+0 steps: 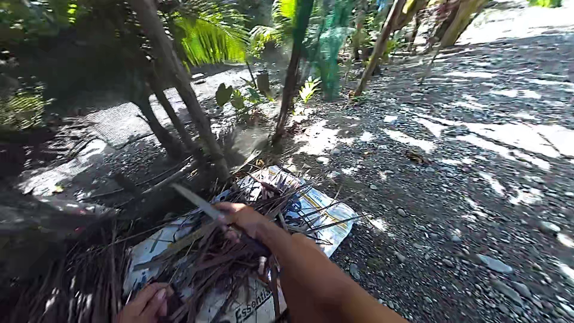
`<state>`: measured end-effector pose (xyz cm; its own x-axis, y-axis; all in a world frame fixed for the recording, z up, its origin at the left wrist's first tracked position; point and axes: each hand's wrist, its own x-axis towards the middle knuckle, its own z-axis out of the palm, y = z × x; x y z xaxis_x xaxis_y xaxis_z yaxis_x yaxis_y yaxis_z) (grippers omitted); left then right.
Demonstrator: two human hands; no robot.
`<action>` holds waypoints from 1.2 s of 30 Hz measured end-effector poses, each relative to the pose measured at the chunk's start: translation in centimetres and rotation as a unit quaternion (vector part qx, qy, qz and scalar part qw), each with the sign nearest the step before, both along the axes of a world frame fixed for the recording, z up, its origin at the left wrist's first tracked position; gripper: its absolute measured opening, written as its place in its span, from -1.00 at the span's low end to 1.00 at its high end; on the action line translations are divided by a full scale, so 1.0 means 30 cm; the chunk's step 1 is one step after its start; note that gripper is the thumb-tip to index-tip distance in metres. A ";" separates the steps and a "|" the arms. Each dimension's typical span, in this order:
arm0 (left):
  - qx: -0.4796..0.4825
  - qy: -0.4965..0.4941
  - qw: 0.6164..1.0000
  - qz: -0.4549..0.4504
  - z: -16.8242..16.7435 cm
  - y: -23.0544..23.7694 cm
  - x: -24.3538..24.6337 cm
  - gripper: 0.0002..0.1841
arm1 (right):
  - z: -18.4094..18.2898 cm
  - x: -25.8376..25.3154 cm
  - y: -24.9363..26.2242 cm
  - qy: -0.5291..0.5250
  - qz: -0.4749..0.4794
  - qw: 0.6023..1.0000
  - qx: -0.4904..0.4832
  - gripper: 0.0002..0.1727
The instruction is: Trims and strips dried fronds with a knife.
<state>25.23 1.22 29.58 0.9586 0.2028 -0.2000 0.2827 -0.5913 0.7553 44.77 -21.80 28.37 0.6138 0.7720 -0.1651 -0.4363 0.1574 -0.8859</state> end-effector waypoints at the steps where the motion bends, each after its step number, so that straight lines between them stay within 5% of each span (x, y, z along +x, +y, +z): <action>1: -0.013 -0.005 1.000 0.008 -0.010 0.009 -0.008 -0.69 | 0.004 0.008 -0.006 -0.003 -0.005 1.000 -0.002 -0.46; 14: -0.096 -0.018 0.991 0.090 -0.004 0.092 -0.116 -0.73 | 0.027 0.116 -0.097 0.033 -0.172 0.984 -0.036 -0.57; 22: -0.128 0.009 0.986 0.102 0.024 0.084 -0.137 -0.73 | 0.030 0.127 -0.115 0.013 -0.184 0.982 -0.042 -0.61; 26: -0.082 0.031 0.986 0.142 0.002 0.134 -0.169 -0.74 | 0.017 0.182 -0.153 0.050 -0.271 0.961 -0.016 -0.68; 30: -0.148 -0.127 0.933 0.302 -0.015 0.084 -0.123 -0.78 | 0.013 0.195 -0.162 0.086 -0.295 0.951 -0.040 -0.80; 36: -0.306 -0.286 0.846 0.331 -0.027 -0.048 0.045 -0.86 | 0.029 -0.008 0.013 0.025 -0.104 0.990 -0.090 -0.76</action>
